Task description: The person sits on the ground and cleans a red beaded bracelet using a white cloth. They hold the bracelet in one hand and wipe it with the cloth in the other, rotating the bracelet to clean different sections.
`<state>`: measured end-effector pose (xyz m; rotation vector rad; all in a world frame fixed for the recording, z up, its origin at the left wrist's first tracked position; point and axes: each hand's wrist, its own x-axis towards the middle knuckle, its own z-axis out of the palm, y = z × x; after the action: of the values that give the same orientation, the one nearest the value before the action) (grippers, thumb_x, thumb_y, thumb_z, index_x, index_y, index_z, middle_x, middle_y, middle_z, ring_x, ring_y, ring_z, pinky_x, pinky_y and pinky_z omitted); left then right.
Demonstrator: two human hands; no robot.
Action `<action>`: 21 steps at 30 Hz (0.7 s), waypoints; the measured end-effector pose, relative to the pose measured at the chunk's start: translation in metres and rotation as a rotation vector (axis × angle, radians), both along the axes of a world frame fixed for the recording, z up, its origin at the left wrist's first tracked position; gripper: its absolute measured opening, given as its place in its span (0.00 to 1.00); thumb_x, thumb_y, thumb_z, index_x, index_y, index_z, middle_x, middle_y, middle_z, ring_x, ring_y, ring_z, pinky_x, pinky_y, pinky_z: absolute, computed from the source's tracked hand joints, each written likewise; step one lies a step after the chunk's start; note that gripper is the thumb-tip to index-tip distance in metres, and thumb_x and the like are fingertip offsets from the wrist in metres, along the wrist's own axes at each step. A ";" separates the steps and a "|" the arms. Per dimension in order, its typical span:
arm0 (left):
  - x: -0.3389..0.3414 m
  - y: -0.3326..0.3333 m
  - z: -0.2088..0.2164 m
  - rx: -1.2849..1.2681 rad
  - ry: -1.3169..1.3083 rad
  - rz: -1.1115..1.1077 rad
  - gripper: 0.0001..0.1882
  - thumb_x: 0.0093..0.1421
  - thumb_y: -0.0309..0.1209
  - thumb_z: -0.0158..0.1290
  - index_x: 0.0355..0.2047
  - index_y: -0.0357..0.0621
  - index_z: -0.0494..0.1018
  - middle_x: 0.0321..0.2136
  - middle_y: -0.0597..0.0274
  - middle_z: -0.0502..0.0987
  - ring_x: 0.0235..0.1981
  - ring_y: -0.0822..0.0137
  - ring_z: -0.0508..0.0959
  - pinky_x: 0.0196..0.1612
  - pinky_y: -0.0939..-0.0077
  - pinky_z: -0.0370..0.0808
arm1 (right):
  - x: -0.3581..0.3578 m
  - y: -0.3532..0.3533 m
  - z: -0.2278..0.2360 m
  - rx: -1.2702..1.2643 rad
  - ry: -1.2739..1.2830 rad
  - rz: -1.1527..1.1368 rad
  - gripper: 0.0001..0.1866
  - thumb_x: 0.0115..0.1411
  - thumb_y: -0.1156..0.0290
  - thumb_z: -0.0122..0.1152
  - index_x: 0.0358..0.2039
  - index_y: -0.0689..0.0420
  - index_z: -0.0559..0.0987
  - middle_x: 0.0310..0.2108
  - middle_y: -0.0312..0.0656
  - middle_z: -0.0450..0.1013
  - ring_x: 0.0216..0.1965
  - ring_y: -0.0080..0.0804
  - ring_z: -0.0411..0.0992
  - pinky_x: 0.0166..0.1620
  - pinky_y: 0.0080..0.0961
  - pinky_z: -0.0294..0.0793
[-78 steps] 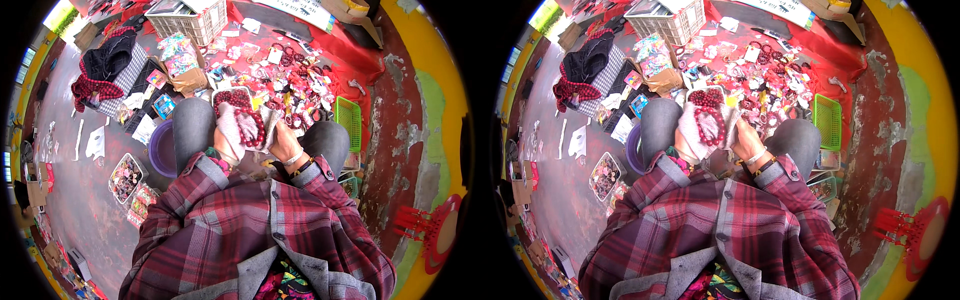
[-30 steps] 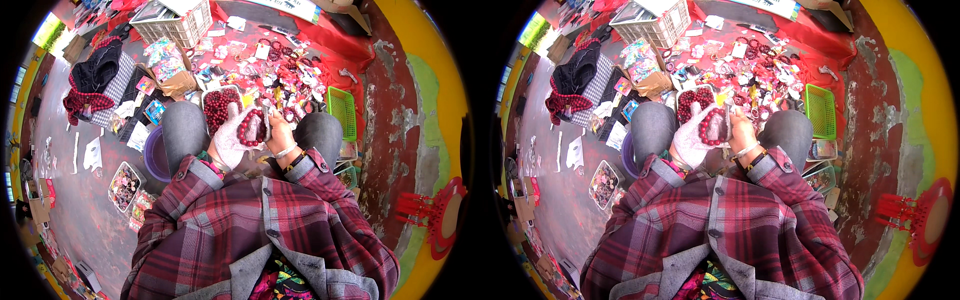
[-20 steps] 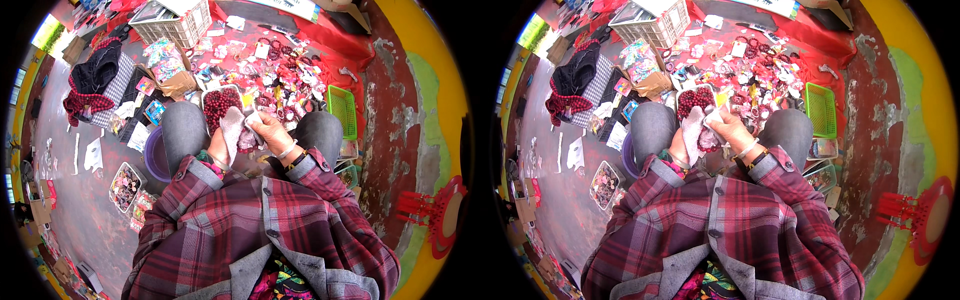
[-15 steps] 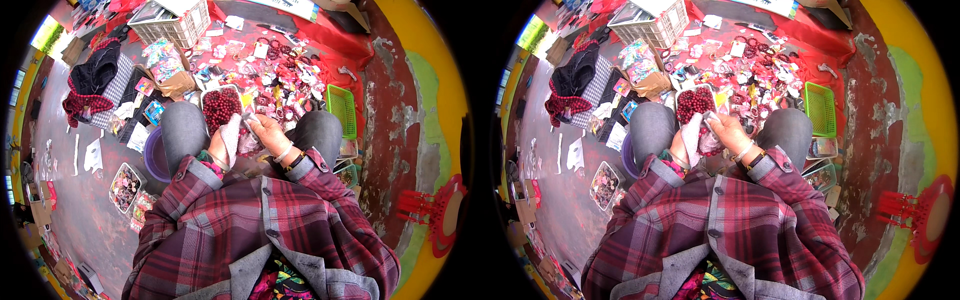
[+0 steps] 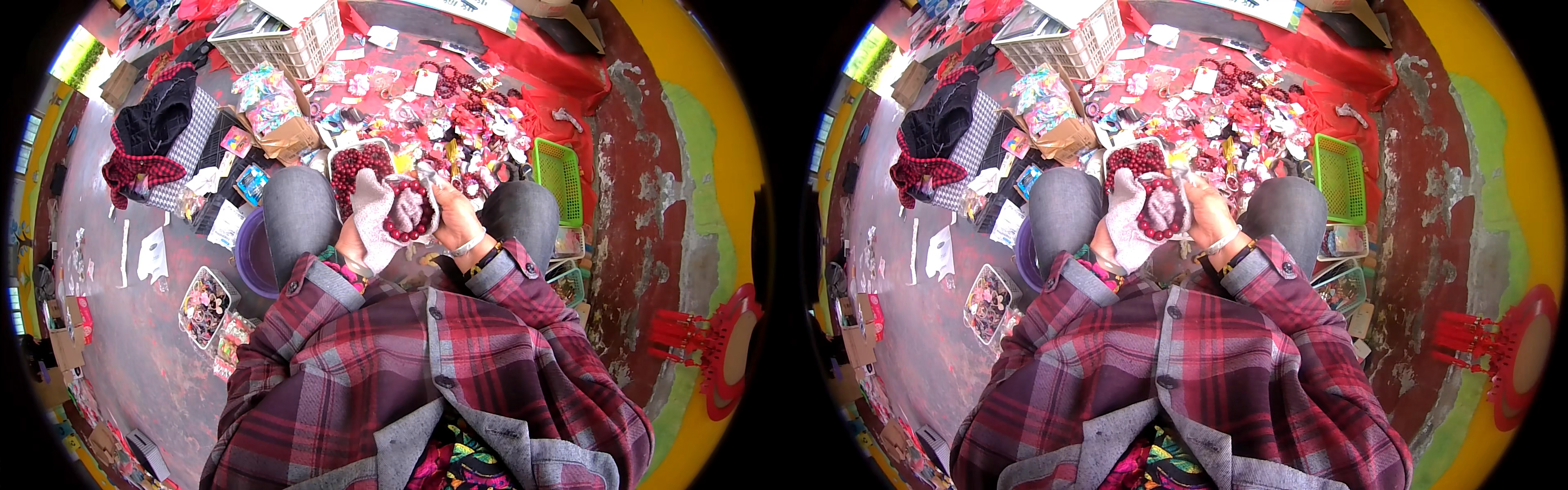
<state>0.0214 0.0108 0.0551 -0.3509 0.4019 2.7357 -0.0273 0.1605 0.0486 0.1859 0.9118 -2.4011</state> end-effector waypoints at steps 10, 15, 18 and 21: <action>-0.013 -0.012 0.018 -0.318 0.036 0.151 0.19 0.67 0.42 0.34 0.41 0.43 0.69 0.32 0.59 0.77 0.32 0.64 0.78 0.35 0.68 0.78 | -0.004 0.011 -0.011 0.434 0.147 0.083 0.22 0.55 0.82 0.45 0.52 0.63 0.68 0.41 0.40 0.73 0.40 0.25 0.72 0.44 0.19 0.69; -0.013 -0.014 0.013 -0.439 0.072 0.080 0.18 0.67 0.42 0.35 0.38 0.45 0.70 0.29 0.62 0.76 0.28 0.68 0.78 0.32 0.74 0.77 | 0.000 0.004 0.004 0.606 0.473 -0.120 0.13 0.57 0.76 0.52 0.43 0.61 0.74 0.35 0.36 0.73 0.38 0.22 0.70 0.41 0.18 0.68; -0.011 -0.014 0.000 -0.497 0.049 0.029 0.17 0.67 0.42 0.37 0.37 0.44 0.70 0.29 0.63 0.75 0.28 0.70 0.77 0.30 0.76 0.75 | 0.009 0.000 0.016 0.636 0.607 0.056 0.11 0.59 0.65 0.58 0.36 0.61 0.77 0.29 0.33 0.74 0.33 0.17 0.68 0.37 0.18 0.68; 0.003 -0.008 0.007 -0.379 0.074 0.003 0.15 0.65 0.40 0.41 0.39 0.42 0.70 0.32 0.63 0.74 0.30 0.70 0.76 0.29 0.78 0.74 | 0.015 -0.002 0.010 0.829 0.678 0.089 0.11 0.56 0.67 0.62 0.35 0.62 0.78 0.28 0.38 0.74 0.30 0.22 0.70 0.35 0.21 0.70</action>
<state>0.0247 0.0032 0.0626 -0.3445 0.9443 2.6719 -0.0126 0.1581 0.0586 -0.3858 2.1335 -1.8641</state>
